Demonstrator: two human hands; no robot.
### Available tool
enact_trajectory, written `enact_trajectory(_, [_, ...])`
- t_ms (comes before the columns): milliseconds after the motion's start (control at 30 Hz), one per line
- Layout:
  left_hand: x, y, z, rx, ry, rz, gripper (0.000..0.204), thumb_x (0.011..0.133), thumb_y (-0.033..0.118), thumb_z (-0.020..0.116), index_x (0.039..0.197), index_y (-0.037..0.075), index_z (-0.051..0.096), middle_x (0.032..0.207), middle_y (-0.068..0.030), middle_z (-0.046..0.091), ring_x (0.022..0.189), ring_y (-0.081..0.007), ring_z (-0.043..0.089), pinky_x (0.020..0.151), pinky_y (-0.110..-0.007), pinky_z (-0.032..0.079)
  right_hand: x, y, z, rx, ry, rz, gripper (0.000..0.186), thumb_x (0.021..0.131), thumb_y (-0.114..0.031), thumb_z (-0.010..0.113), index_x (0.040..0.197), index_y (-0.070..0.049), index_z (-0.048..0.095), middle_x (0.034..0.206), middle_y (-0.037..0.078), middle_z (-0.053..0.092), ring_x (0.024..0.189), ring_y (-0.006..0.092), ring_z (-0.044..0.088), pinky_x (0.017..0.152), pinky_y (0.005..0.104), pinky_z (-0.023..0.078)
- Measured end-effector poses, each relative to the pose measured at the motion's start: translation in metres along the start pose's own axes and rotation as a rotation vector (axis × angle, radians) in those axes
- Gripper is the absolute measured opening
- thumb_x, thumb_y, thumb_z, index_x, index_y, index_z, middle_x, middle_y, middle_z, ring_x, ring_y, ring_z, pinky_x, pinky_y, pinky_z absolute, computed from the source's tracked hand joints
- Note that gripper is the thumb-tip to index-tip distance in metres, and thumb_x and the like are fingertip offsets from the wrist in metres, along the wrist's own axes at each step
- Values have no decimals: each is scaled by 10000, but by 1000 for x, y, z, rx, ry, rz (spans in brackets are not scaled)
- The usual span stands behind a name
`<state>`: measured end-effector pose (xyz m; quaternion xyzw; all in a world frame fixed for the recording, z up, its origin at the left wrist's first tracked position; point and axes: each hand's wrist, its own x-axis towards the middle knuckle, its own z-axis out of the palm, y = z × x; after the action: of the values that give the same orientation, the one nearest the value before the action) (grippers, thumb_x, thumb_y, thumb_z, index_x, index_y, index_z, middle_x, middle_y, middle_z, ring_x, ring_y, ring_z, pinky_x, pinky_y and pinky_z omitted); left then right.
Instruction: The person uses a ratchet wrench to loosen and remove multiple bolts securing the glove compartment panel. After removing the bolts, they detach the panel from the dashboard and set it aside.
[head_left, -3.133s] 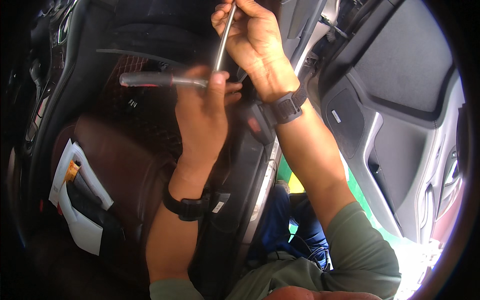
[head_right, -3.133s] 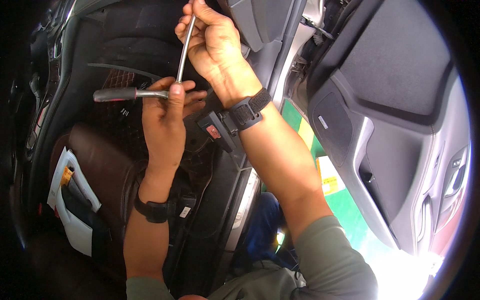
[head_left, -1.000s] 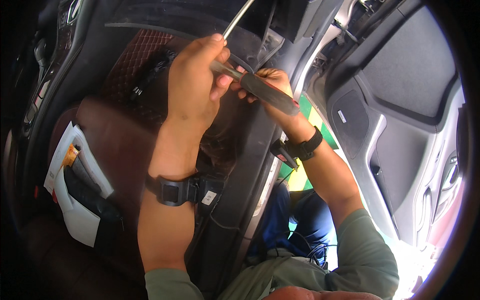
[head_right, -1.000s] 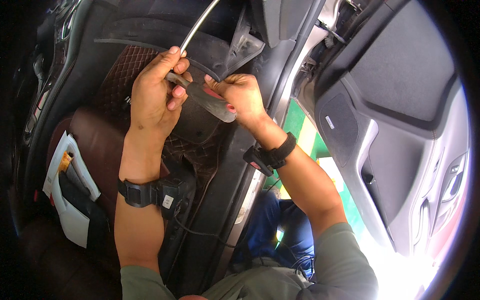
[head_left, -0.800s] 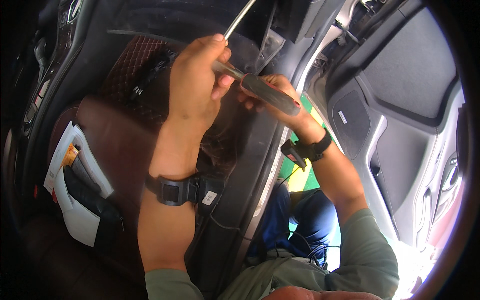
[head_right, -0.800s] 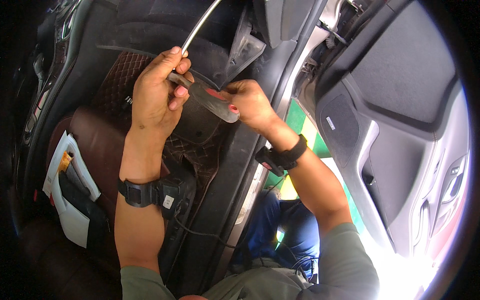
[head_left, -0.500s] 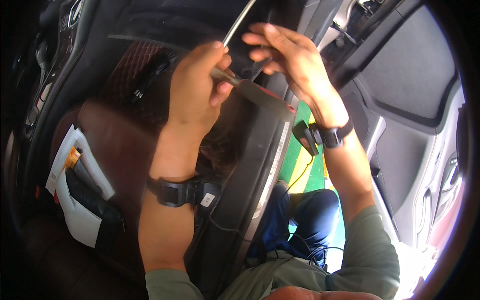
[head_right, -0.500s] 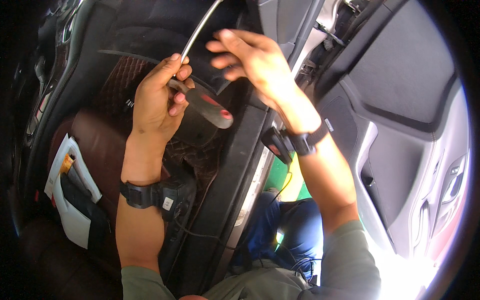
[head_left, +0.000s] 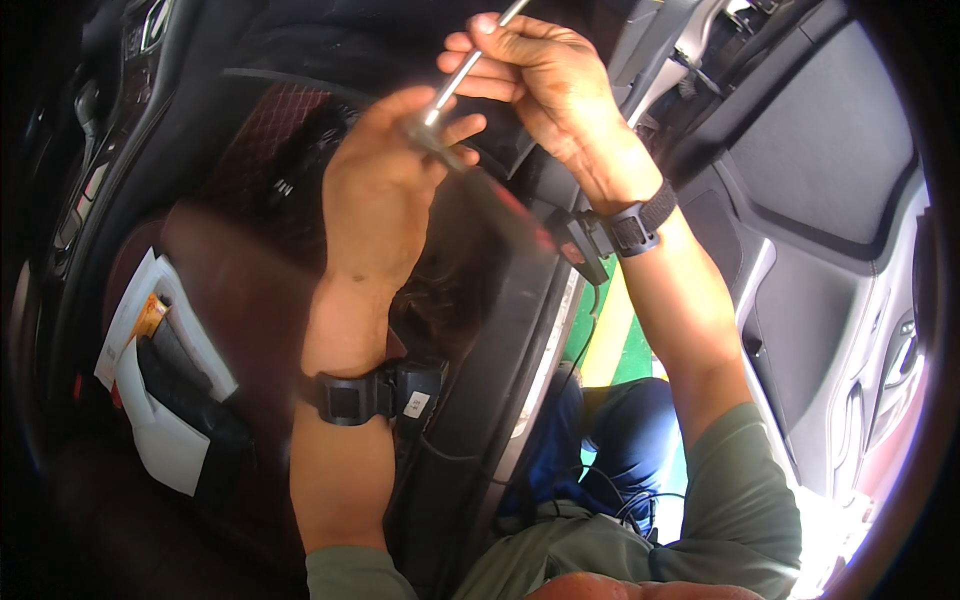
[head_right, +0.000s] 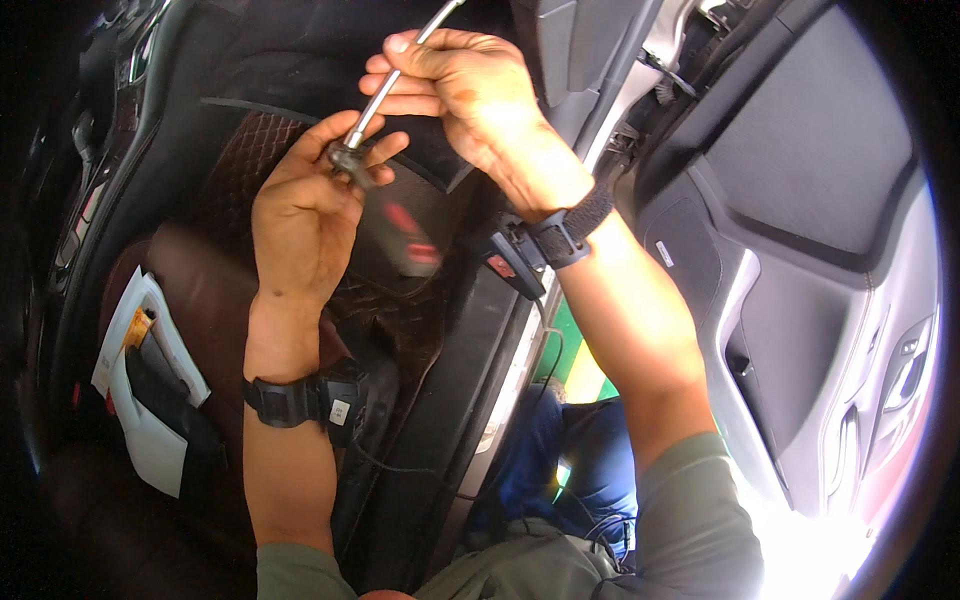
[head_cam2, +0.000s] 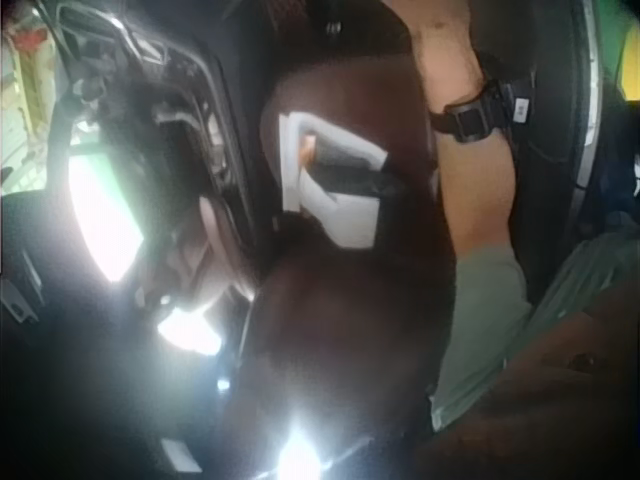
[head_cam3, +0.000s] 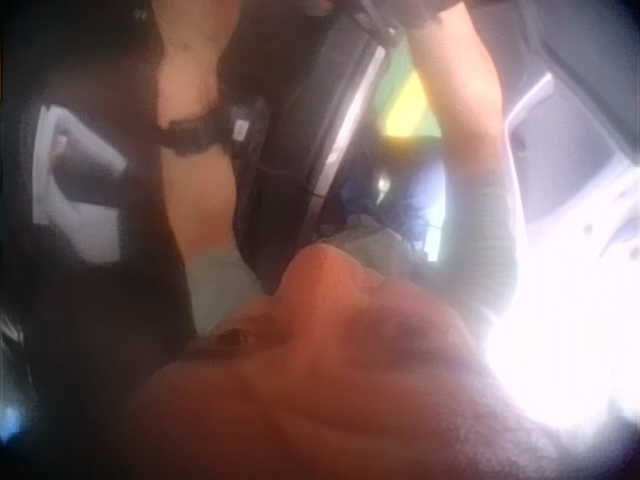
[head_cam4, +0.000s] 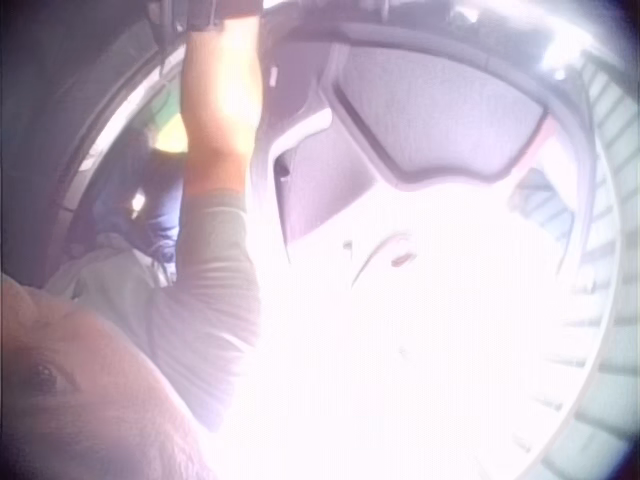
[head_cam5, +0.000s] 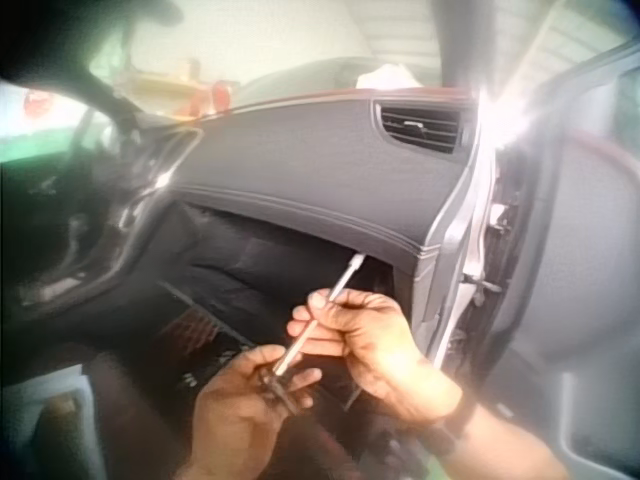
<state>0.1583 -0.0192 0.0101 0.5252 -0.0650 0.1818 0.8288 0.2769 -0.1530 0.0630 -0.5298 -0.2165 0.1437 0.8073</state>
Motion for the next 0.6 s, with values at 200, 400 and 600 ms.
enact_trajectory(200, [-2, -22, 5, 339, -61, 95, 370, 999, 17, 635, 1347, 7, 513, 1195, -73, 591, 1074, -144, 651, 934, -278, 530, -2, -2, -7, -74, 17, 26, 225, 948, -122, 750, 1030, 74, 677, 939, 180, 737, 834, 263, 764, 759, 354, 667])
enact_trajectory(400, [1, -1, 15, -194, 60, -267, 304, 1064, 160, 557, 1245, -83, 580, 1142, -150, 686, 987, -230, 712, 900, -305, 561, -2, -12, -18, -46, -139, 90, 309, 1030, -185, 635, 1208, 67, 629, 1104, 190, 726, 1025, 282, 737, 915, 389, 621])
enact_trajectory(600, [6, -17, 6, -515, -29, -387, 333, 1087, 222, 513, 1173, -82, 621, 1102, -214, 714, 967, -288, 735, 786, -301, 625, -3, -18, -22, -127, -164, 94, 235, 1029, -128, 629, 1153, 72, 643, 1039, 210, 733, 940, 298, 753, 871, 395, 638])
